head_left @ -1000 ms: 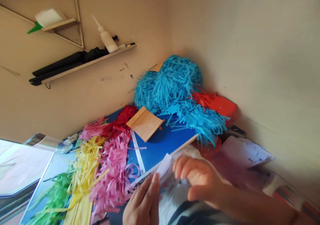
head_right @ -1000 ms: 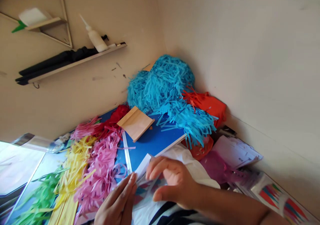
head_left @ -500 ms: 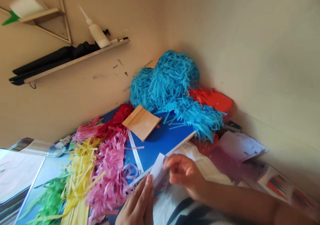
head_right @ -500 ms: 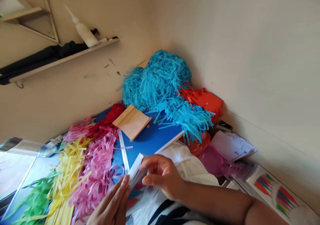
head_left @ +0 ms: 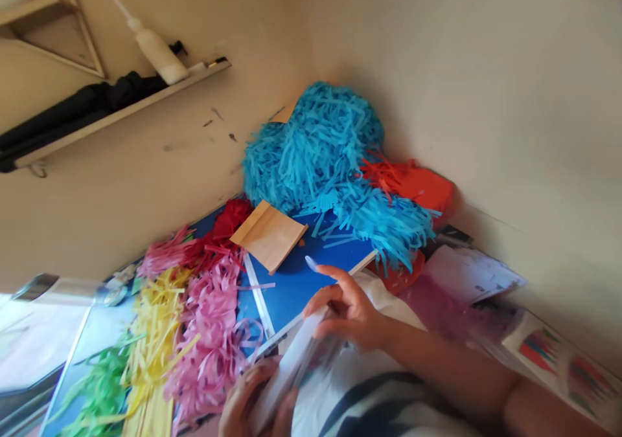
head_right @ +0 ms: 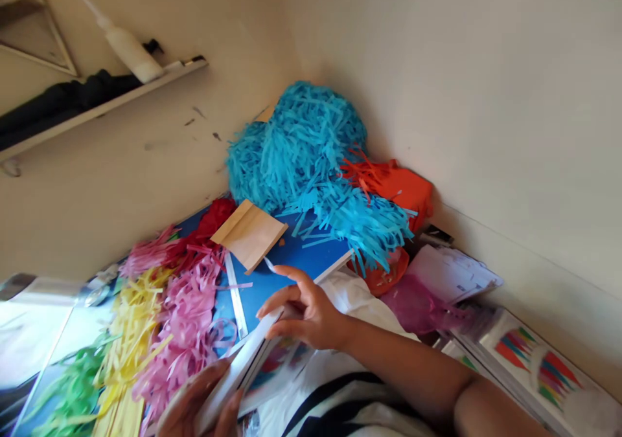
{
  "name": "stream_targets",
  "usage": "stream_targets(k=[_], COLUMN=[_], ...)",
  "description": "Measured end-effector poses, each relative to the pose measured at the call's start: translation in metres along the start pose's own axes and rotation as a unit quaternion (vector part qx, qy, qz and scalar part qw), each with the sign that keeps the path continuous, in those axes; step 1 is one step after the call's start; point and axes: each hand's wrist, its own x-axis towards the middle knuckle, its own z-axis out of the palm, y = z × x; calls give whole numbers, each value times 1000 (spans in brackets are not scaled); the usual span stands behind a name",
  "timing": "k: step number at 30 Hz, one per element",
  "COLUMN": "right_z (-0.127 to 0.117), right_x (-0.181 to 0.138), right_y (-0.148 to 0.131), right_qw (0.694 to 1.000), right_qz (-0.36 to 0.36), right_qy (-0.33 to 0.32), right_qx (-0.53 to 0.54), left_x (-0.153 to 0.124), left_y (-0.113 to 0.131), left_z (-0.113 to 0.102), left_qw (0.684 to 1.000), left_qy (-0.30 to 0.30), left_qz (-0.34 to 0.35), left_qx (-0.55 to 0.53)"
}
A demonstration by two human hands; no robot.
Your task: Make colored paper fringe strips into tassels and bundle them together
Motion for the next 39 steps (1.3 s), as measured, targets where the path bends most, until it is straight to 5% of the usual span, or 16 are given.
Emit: stream_targets(k=[3,11,23,30,33,39], right_z=[-4,-23,-30,-28,-25,-22], right_x=[-4,-5,-6,-4,-2,0], right_y=[-5,-4,10,8,6,4], right_qw=[1000,979,981,981,980,982], right_qz=[-20,-115,-86,-94,-104,-128], right_qy=[5,-17,30,18,16,-16], right_qx=[-5,-165,-169,-168,-170,-136], left_x=[6,23,21,41,52,60], left_y=[7,7,-14,-1,1,-2], left_z=[11,19,22,3,0,3], left_qw=[994,995,985,982,972,972], left_qy=[44,37,36,-108,-118,-129], left_qz=[-33,-16,16,157,196,194], left_qx=[-89,-94,-166,4,56,-20])
